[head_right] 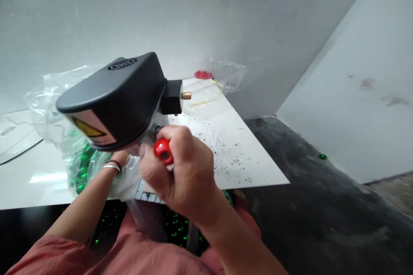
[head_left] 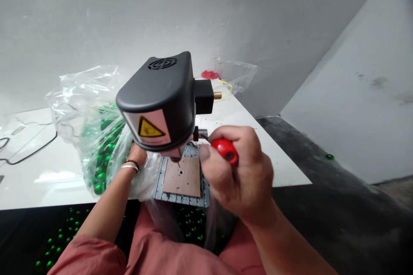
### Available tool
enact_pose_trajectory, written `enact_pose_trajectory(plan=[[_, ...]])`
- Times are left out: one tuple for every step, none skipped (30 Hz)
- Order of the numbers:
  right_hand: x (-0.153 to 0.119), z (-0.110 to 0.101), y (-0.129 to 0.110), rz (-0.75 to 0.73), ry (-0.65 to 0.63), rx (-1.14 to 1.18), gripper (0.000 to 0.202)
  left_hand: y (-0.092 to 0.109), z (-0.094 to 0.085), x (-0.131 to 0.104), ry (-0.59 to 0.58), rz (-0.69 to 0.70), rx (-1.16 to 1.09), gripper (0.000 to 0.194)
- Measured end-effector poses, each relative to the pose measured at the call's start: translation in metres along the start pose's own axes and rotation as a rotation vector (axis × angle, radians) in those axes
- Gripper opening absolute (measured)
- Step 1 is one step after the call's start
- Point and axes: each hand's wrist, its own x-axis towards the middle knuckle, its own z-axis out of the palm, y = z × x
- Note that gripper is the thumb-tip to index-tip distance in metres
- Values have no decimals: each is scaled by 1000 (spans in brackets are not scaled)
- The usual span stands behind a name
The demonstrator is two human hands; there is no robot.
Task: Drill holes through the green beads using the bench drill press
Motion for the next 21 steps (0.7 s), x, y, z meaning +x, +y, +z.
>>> enact_pose_trajectory(plan=[[-1,1,-3,25,9,-25,13,-2,-3,-3,4,-1,11,29],[-3,2,-5,56,24,-50,14,-3,-8,-8,18,-13,4,30],[-4,3,-8,86,42,-73,15,-4,-14,-14,33,-36,-40,33],[-5,5,-10,116,59,-89,17,-4,-21,-22,40,-71,-131,36],[-6,7,-13,142,70,-95,19,-4,-29,-32,34,-121,-277,39],[-8,8,-14,164,78,-94,21,-4,-38,-44,12,-180,-471,41],[-8,10,-16,187,84,-91,22,-3,-46,-56,-32,-243,-696,43],[-9,12,-17,207,89,-89,23,-1,-54,-70,-85,-300,-923,42],[-10,13,-19,226,95,-91,23,1,-61,-84,-140,-349,-1130,40],[-10,15,-20,239,104,-96,24,4,-67,-97,-205,-389,-1302,37],[-11,16,-21,244,115,-100,24,7,-70,-110,-266,-419,-1437,35],[-11,17,-21,246,125,-104,24,10,-72,-122,-332,-438,-1533,34],[-12,18,-22,246,134,-105,24,14,-72,-132,-392,-452,-1597,35],[-12,18,-23,245,139,-105,24,17,-70,-142,-438,-462,-1638,36],[-13,18,-24,244,137,-103,24,21,-67,-151,-473,-469,-1660,36],[-13,17,-25,246,128,-97,25,25,-64,-158,-491,-475,-1665,36],[-13,16,-25,249,116,-88,26,28,-60,-164,-496,-475,-1656,36],[-13,15,-26,252,101,-76,26,31,-57,-169,-495,-468,-1632,36],[-13,14,-27,255,86,-63,27,34,-54,-174,-494,-454,-1596,36],[-13,13,-27,258,75,-49,28,37,-52,-177,-497,-436,-1551,36],[-13,12,-28,260,69,-35,29,39,-50,-178,-499,-417,-1507,37]])
